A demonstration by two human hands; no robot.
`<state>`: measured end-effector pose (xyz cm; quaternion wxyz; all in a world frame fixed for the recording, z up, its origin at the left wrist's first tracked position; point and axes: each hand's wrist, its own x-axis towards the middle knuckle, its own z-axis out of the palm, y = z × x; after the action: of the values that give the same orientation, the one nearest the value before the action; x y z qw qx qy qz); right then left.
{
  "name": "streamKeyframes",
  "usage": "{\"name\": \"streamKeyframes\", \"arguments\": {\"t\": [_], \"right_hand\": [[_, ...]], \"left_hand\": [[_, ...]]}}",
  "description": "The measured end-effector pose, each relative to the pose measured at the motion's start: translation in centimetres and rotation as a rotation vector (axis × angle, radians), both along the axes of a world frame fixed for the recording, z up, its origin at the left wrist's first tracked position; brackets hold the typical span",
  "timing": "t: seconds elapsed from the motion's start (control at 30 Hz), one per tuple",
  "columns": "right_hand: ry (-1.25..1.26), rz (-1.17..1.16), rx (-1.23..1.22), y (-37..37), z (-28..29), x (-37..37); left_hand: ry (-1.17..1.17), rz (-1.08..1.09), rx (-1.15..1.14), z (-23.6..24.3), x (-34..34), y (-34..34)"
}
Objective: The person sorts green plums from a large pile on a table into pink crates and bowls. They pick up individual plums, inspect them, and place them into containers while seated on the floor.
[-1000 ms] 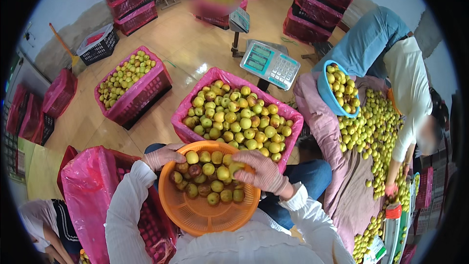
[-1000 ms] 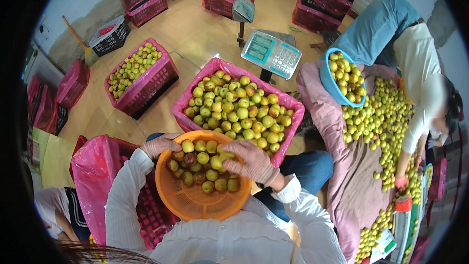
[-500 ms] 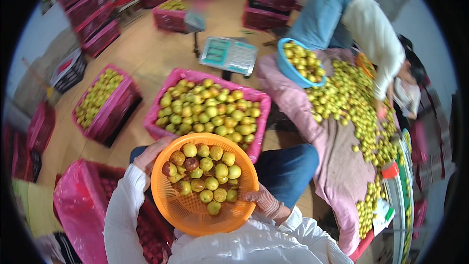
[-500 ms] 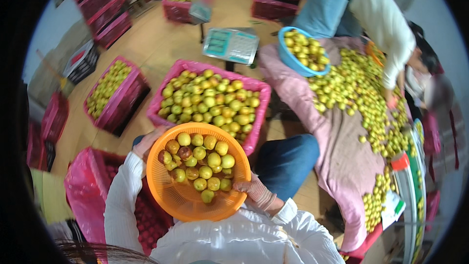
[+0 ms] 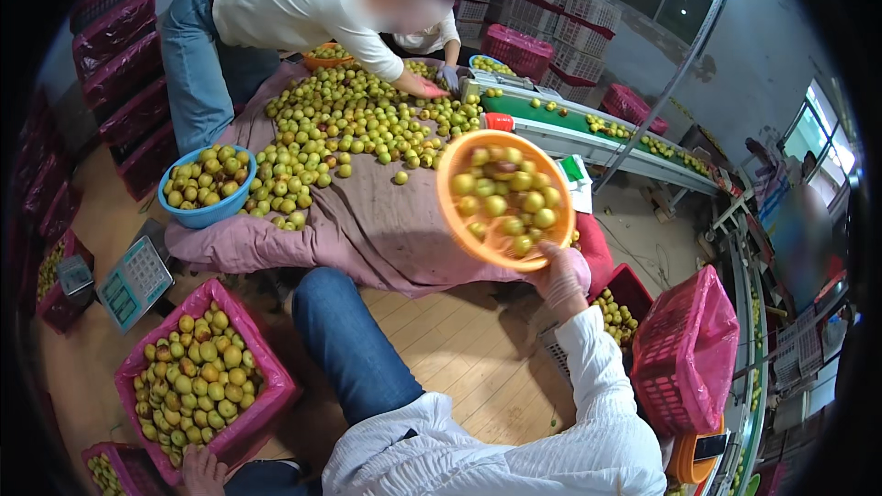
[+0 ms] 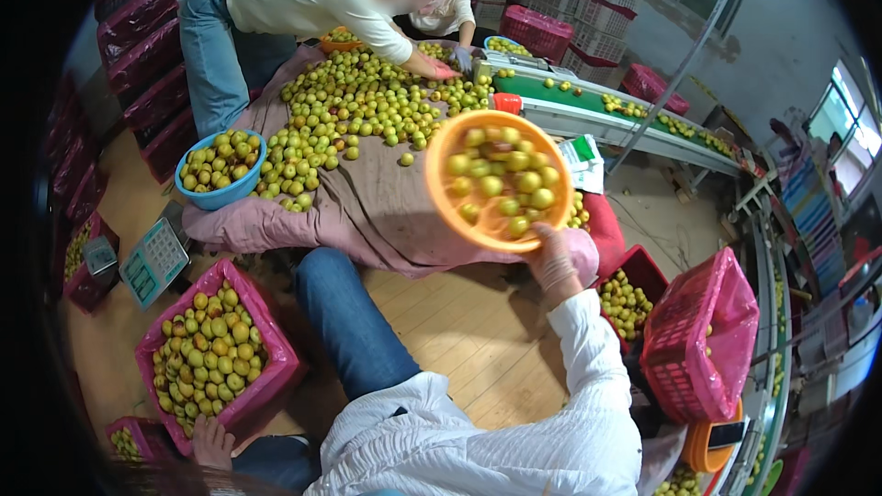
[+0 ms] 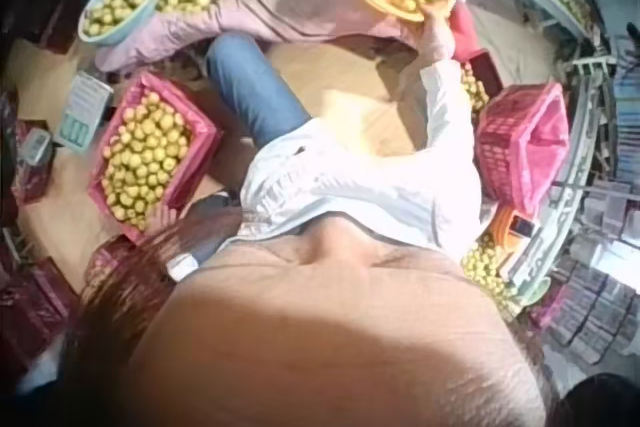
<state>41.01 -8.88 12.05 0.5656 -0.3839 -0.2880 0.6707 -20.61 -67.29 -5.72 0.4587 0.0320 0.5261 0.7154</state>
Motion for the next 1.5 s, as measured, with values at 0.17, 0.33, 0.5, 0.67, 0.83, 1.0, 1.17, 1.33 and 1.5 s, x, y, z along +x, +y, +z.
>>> {"name": "streamKeyframes", "arguments": {"t": [0.17,0.33,0.5,0.67,0.83,1.0,1.17,1.33,1.5], "right_hand": [[-0.338,-0.022,0.048,8.6,-3.0,1.7],[-0.544,-0.006,0.001,8.7,-6.5,-0.3],[-0.761,0.007,0.184,6.2,-1.9,-7.6],[-0.817,0.382,0.468,-0.6,1.4,-17.5],[-0.778,1.041,0.845,-10.4,1.9,-33.7],[-0.741,1.162,1.73,-20.3,-1.8,-53.6],[-1.258,1.382,1.888,-23.6,-6.9,-61.3],[-0.923,1.455,1.979,-22.5,-8.1,-61.6],[-0.393,1.375,1.618,-21.3,-8.3,-63.1]], "left_hand": [[0.058,-0.004,-0.075,5.6,3.6,2.1],[0.095,0.162,-0.145,10.2,5.5,6.8],[0.22,0.45,-0.238,8.1,4.4,7.7],[0.954,0.429,-0.71,6.1,1.1,10.2],[1.271,0.282,-0.862,9.7,-1.9,14.9],[1.302,0.05,-1.049,9.1,-3.9,17.6],[1.181,-0.061,-1.081,9.8,-4.6,18.7],[1.268,0.019,-0.895,9.5,-5.3,17.1],[1.157,0.058,-0.592,11.0,-3.3,12.1]]}}
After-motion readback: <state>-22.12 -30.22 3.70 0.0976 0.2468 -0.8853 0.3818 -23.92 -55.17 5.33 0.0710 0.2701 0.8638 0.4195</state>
